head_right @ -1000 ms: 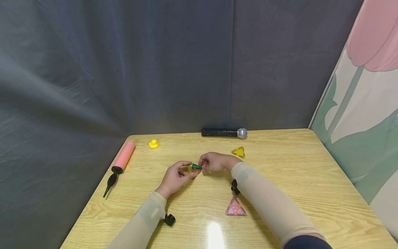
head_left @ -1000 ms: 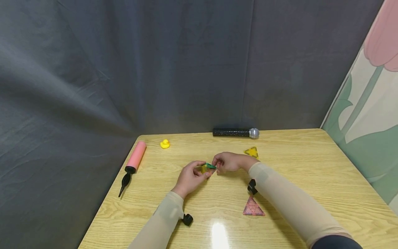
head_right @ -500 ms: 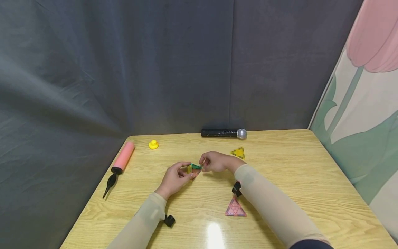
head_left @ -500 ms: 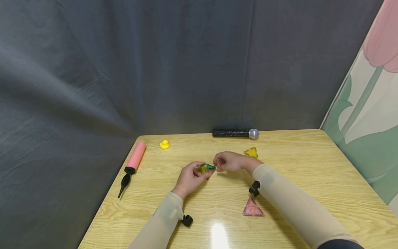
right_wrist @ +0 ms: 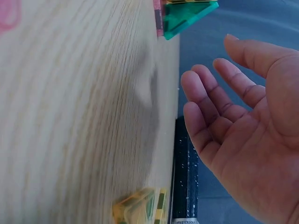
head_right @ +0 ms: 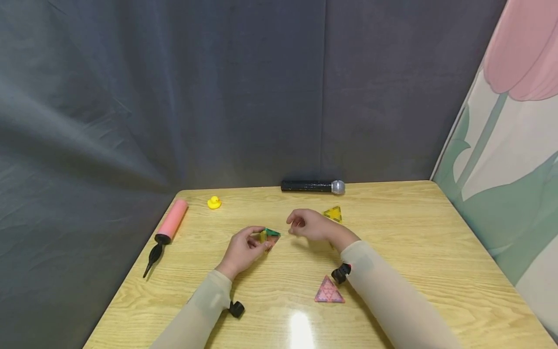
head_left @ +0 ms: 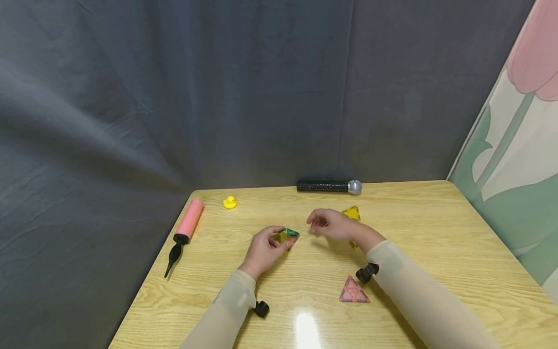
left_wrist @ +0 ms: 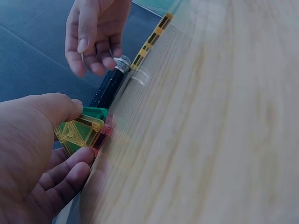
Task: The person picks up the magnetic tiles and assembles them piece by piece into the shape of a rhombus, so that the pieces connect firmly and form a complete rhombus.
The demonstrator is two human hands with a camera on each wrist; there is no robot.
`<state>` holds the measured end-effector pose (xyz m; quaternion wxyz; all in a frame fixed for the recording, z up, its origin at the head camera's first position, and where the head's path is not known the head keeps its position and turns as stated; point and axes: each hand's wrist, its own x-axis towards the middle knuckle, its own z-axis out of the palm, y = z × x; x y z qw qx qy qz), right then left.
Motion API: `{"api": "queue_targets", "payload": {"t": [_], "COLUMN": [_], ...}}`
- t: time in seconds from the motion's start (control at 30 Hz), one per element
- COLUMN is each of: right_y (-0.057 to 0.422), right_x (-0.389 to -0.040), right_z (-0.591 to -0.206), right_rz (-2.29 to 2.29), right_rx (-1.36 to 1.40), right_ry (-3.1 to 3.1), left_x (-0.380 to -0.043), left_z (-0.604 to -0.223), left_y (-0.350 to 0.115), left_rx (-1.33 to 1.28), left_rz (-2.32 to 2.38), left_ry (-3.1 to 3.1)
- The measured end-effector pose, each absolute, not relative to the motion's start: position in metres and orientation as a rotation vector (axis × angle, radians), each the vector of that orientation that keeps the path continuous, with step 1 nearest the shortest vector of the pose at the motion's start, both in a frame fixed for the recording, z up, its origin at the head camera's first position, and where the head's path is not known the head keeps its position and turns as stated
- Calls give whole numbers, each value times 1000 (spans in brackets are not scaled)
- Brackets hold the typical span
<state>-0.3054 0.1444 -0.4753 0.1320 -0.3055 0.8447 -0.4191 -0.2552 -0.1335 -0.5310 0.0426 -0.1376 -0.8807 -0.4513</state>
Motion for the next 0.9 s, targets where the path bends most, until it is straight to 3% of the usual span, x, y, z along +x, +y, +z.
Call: {"api": "queue_targets", "payload": {"t": [0.9], "right_y": [216], "right_x": [-283], "right_z": [-482], "right_rz": [-1437], "right_rx": [-592], "right_ry": [2730], "left_x": [-255], "left_z": [-530], "left_y": [-148], "left_rx": [-336], "left_rz": [-1362], "left_ry": [-2686]}}
